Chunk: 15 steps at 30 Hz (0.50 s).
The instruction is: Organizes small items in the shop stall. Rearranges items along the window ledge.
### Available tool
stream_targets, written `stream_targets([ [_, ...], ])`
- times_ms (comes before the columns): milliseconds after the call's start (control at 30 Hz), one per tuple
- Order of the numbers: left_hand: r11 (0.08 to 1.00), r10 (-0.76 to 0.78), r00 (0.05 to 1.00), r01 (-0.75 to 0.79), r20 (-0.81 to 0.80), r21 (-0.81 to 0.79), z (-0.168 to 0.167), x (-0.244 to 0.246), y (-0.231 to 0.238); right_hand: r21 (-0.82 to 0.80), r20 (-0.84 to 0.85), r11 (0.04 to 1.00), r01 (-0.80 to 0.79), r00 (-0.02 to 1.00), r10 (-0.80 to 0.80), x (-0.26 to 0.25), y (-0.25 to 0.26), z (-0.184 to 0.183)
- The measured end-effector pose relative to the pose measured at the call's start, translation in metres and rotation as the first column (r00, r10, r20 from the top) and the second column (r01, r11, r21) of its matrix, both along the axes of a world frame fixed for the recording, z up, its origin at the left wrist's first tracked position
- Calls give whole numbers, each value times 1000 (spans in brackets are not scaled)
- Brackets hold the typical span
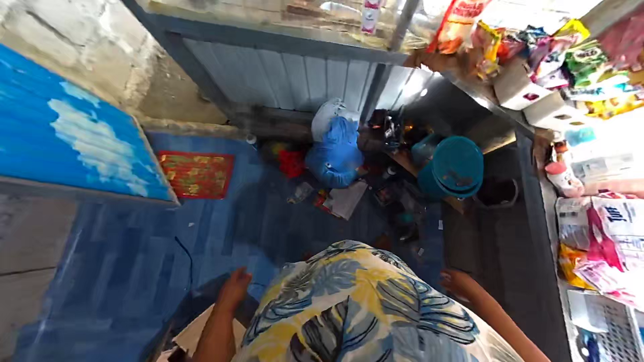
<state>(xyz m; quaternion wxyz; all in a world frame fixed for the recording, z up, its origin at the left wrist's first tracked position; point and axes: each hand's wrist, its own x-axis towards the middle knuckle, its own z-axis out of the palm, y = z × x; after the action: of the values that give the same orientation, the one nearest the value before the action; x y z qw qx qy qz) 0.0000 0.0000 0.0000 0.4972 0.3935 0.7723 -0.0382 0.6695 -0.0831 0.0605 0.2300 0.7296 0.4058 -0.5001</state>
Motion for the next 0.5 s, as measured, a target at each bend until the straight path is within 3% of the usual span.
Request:
stream_targets([
  [100,988,-156,987,156,28,1,0,67,63,-59,59,980,190,981,-186,62,-87,-26],
  [167,973,-230,973,229,29,27,-6,104,92,-46,33,956,291,957,-290,92,-110,-31],
  [267,954,-291,957,289,10,81,-9,162,130,30,-91,948,316,946,-312,130,-114,-30],
  [300,946,-307,951,304,12,112,-9,186,143,-4,-72,929,371,926,-370,138,-102,-24],
  [367,924,-352,935,341,34,171,-4,242,170,94,-15,888,450,893,-450,156,-77,-10],
  [500,823,-549,828,509,119,255,20,354,204,274,-6,880,389,915,-403,210,-26,35],
])
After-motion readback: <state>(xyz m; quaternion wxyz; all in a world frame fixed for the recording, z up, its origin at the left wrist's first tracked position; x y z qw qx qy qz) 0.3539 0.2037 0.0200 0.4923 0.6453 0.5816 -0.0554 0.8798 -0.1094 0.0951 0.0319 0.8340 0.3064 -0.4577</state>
